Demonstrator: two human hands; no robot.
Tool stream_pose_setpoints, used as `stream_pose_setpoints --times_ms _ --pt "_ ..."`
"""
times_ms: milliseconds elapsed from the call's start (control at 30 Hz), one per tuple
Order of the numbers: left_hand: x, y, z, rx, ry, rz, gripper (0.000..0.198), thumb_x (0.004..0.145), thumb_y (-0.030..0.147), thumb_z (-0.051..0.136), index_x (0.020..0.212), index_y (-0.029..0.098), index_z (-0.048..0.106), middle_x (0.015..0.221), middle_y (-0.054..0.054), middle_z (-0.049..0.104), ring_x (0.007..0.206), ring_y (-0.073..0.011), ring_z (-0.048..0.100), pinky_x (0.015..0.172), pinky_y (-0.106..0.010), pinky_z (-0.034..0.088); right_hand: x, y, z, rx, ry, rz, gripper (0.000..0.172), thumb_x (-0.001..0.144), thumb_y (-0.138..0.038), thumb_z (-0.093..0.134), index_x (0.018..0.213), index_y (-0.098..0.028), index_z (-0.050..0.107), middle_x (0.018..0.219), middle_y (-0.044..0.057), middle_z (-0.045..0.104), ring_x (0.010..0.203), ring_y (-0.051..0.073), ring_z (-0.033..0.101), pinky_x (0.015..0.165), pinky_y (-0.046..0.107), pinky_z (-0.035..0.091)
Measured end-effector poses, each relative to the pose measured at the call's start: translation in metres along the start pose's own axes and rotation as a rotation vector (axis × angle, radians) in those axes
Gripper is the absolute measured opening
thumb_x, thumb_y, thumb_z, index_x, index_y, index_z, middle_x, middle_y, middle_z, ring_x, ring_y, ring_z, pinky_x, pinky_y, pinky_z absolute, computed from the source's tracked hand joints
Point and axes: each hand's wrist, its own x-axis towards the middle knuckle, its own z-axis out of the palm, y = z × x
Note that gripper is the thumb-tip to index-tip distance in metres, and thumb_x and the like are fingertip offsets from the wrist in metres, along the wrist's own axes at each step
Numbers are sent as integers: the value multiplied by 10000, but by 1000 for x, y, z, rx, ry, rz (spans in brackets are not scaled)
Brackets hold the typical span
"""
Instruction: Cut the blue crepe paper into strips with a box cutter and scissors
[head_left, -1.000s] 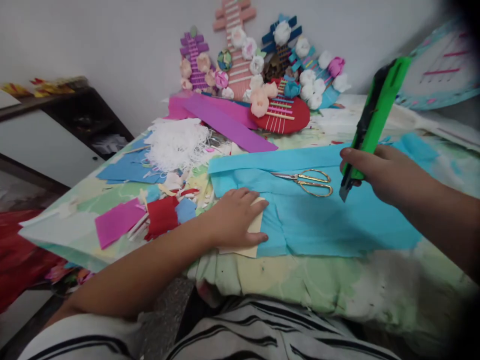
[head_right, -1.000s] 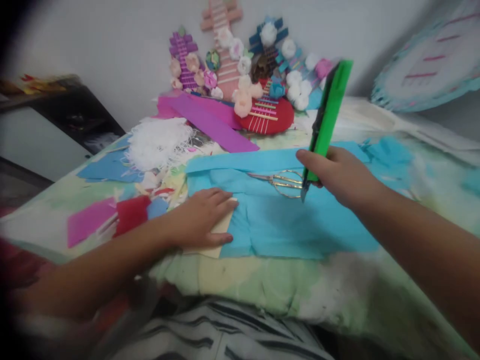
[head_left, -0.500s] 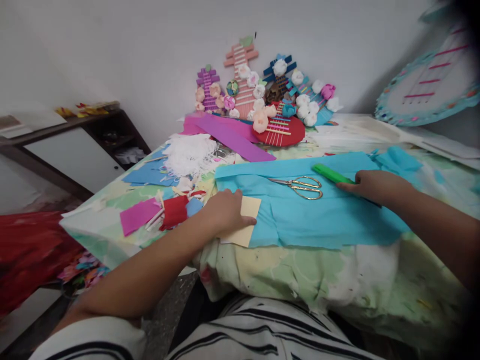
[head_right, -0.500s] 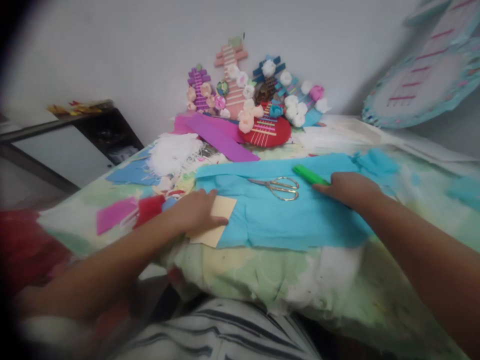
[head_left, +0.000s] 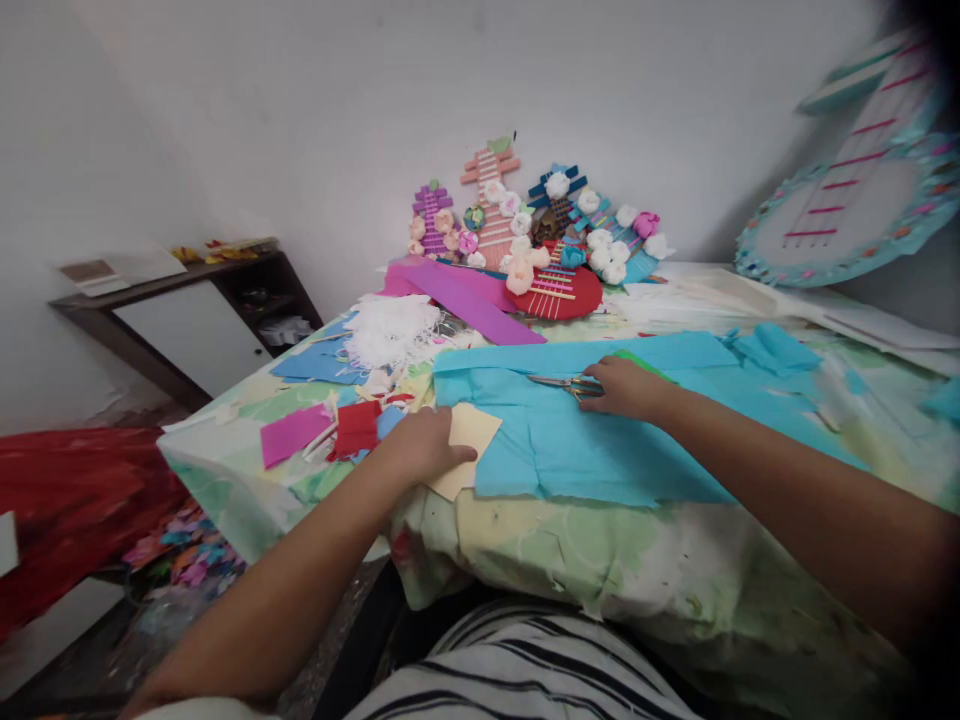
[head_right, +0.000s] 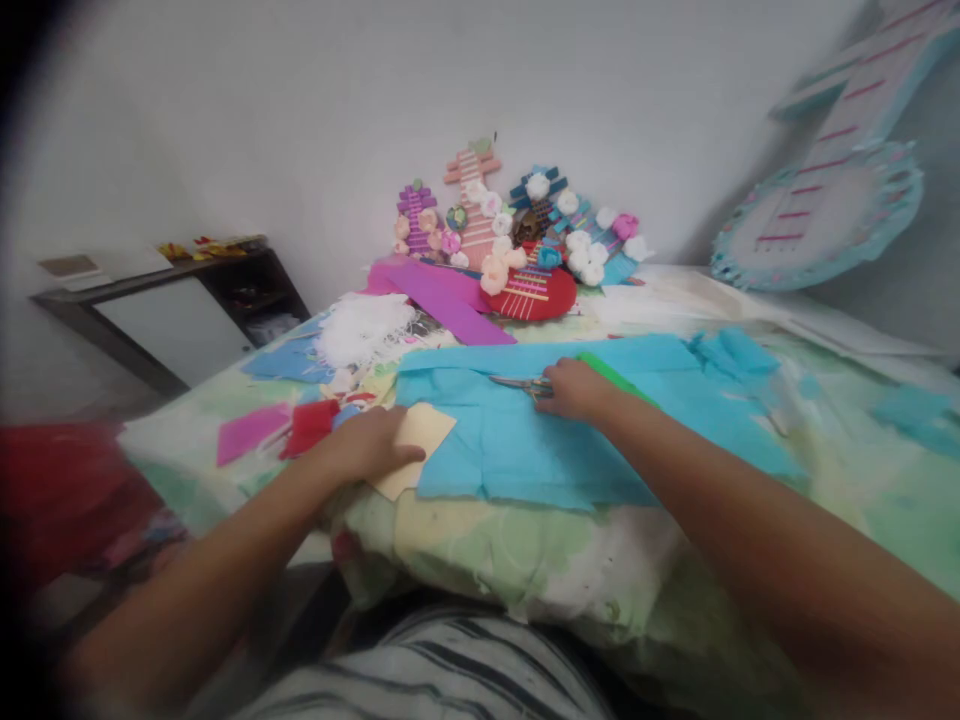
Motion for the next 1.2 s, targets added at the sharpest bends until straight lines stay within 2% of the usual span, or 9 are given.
stream_pose_setpoints --times_ms 167,300,467,600,700,767,933,1100,1200 --pt "-15 -17 -4 -114 13 -48 466 750 410 525 1142 158 499 1040 -90 626 920 -233 605 716 -285 462 8 7 -9 -16 -146 -30 309 791 -405 533 929 -143 621 910 85 634 811 185 589 689 303 434" --pt "-15 -36 -12 -172 95 -118 452 837 354 397 1255 182 401 963 -36 644 820 -167 630 652 -241 477 9 14 -11 -52 -227 16 302 852 -350 492 1077 -156 548 1070 63 577 907 160 569 779 374 481" --pt "-3 -48 -16 -82 247 -168 486 832 327 423 1253 86 385 1048 -159 605 946 -272 587 770 -364 454 6 11 -7 -56 -227 88 259 825 -346 522 964 -141 596 968 72 612 847 171 583 721 344 480" --pt "-12 -12 -3 1 311 143 433 866 377 411 1184 90 475 1134 -172 558 1081 -282 501 913 -404 375 5 4 -6 37 -143 110 209 663 -330 602 702 -125 617 780 145 635 769 280 601 582 332 408" --pt "-22 23 11 37 233 519 474 758 466 583 1131 177 541 1121 -77 589 1080 -220 506 937 -313 373 3 2 -9 183 -85 135 238 616 -339 606 763 -154 573 736 120 626 737 269 593 573 321 380" --pt "-25 36 18 53 218 650 424 763 453 596 1078 170 577 1118 -83 593 1051 -218 525 907 -314 397 -3 2 -13 332 -79 149 311 634 -383 592 853 -175 516 663 66 600 654 215 573 554 301 377" --pt "-16 35 22 77 242 767 162 834 247 511 895 177 644 943 -75 641 908 -195 583 813 -326 431 -27 -2 -20 751 -89 97 386 681 -487 538 925 -233 378 571 -61 457 488 94 433 468 236 346" --pt "-11 32 22 109 271 843 168 844 188 477 825 166 642 849 -69 642 830 -187 590 763 -326 438 -36 -37 -13 1444 155 63 362 637 -294 643 896 -237 397 601 -69 448 485 73 421 466 230 333" --pt "-13 30 27 127 297 869 139 841 160 488 866 145 624 896 -79 640 861 -206 583 772 -342 438 -30 -65 0 1680 88 80 421 623 -230 650 968 -239 407 589 -72 482 479 81 441 470 235 347"
